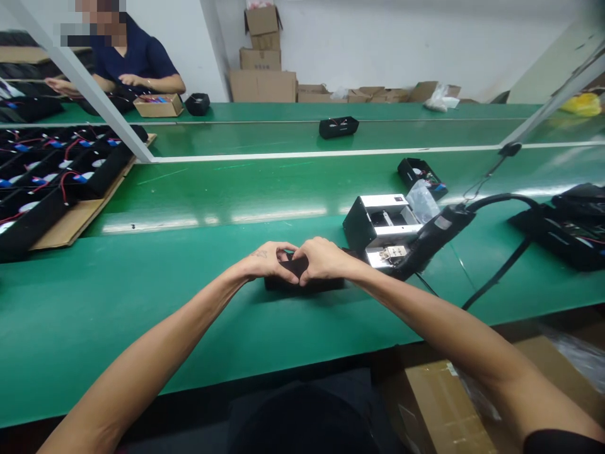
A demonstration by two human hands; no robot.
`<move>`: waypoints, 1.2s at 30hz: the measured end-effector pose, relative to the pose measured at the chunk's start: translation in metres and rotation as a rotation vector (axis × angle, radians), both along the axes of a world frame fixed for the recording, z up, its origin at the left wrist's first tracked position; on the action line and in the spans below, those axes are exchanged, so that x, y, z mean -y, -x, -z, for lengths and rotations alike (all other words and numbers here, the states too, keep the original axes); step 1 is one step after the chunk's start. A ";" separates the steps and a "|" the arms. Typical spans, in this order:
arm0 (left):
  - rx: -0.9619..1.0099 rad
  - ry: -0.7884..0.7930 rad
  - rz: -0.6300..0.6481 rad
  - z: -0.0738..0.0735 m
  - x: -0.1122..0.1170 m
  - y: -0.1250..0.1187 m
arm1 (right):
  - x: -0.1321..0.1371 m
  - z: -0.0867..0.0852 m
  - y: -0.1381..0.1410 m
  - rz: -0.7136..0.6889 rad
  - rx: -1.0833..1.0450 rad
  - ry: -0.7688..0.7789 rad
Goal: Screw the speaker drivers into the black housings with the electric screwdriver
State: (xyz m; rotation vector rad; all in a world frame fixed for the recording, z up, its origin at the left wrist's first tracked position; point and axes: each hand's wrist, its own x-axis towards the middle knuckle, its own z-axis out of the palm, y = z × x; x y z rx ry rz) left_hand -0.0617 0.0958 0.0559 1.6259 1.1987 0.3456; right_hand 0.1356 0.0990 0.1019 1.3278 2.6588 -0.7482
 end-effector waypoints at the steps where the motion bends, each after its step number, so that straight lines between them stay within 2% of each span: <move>1: 0.000 0.000 0.001 0.000 0.000 0.000 | 0.000 0.002 0.000 0.014 0.012 -0.004; 6: -0.003 -0.004 -0.018 0.002 -0.002 0.002 | -0.006 0.007 -0.001 -0.002 -0.018 0.028; 11: 0.007 0.003 -0.016 0.001 -0.005 0.003 | -0.012 0.002 0.001 -0.061 0.016 0.038; 18: 0.016 0.000 0.002 0.000 -0.002 0.002 | -0.010 0.006 0.005 0.047 0.015 0.102; 25: -0.009 -0.019 0.009 0.001 -0.002 0.002 | -0.008 0.010 0.005 0.044 0.041 0.052; 28: -0.062 -0.122 0.013 0.004 0.012 -0.001 | 0.009 0.015 0.000 -0.022 0.038 -0.039; 33: -0.222 -0.481 0.037 0.024 0.067 -0.009 | 0.073 0.037 -0.027 -0.168 -0.116 -0.234; 35: -0.255 -0.647 0.079 0.035 0.087 -0.010 | 0.097 0.042 -0.047 -0.080 -0.321 -0.308; 36: -0.262 -0.722 0.103 0.040 0.095 -0.011 | 0.104 0.043 -0.060 0.059 -0.447 -0.381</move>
